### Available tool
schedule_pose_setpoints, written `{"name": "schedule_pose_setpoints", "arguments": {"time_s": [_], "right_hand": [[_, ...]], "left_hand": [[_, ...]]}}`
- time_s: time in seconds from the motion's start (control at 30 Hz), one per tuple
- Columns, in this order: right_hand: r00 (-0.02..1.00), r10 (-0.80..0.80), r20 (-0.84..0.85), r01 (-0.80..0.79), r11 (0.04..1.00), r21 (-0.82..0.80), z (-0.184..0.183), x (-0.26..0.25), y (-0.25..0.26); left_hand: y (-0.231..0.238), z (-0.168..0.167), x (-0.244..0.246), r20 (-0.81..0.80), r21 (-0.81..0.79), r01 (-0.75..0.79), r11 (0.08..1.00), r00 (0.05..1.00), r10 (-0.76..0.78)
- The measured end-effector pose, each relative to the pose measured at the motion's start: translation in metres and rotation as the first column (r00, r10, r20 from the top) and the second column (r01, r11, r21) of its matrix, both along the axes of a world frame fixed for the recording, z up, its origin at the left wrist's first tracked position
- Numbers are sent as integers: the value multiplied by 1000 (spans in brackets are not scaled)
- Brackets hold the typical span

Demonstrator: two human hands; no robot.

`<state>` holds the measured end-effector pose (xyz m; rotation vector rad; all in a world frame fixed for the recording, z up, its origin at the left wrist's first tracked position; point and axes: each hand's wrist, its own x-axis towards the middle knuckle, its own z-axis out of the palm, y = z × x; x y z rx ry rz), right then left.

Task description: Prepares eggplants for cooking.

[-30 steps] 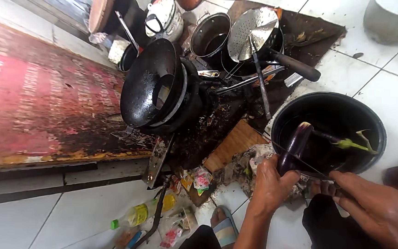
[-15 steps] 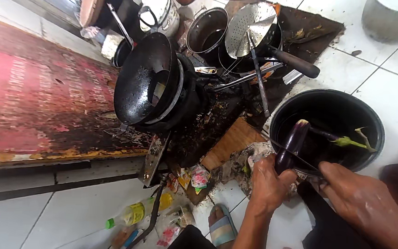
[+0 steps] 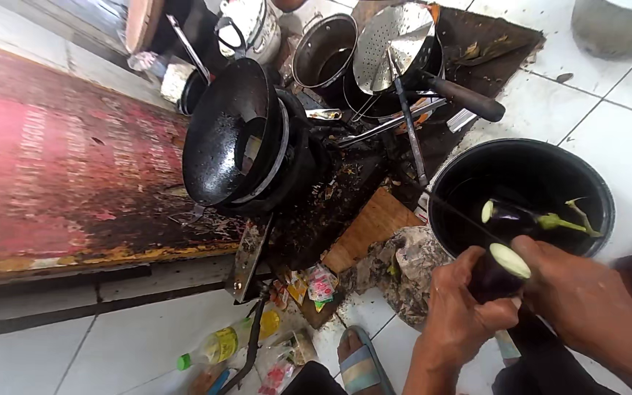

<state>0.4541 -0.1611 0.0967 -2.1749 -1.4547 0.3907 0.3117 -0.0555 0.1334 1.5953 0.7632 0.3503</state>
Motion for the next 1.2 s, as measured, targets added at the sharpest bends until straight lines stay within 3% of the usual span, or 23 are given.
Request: {"name": "schedule_pose_setpoints", "arguments": {"time_s": [0.07, 0.17, 0.33, 0.47, 0.57, 0.63, 0.73, 0.83, 0.9, 1.03, 1.2], "right_hand": [[995, -38, -94, 39, 999, 4, -5, 6, -10], [952, -107, -288, 114, 993, 9, -16, 12, -33], [747, -165, -644, 186, 982, -36, -30, 11, -60], [572, -148, -807, 289, 957, 30, -29, 0, -53], [491, -101, -865, 305, 950, 62, -23, -1, -38], [512, -64, -857, 303, 947, 110, -23, -3, -28], [661, -4, -750, 241, 948, 208, -20, -6, -19], [836, 101, -539, 111, 931, 348, -21, -10, -14], [894, 145, -423, 36, 919, 392, -24, -13, -12], [924, 149, -352, 4, 917, 399, -30, -20, -12], [909, 179, -377, -13, 915, 403, -30, -22, -9]], "left_hand": [[9, 0, -6, 146, -47, 3, 999, 989, 4], [13, -3, -11, 183, -67, -7, 998, 983, 19], [3, -13, -6, 320, -260, -89, 961, 931, 173], [-5, -18, 4, 486, -534, -132, 835, 760, 431], [-12, -27, 9, 505, -742, -113, 661, 555, 661], [-16, -30, 10, 436, -841, -106, 530, 448, 781], [-17, -27, 10, 311, -923, -116, 366, 333, 890], [-14, -24, 9, 334, -922, -100, 375, 289, 897], [-13, -20, 10, 348, -919, -94, 383, 262, 900], [-16, -13, 10, 324, -921, -150, 358, 213, 922], [-24, -13, 6, 220, -934, -228, 275, 239, 946]]}}
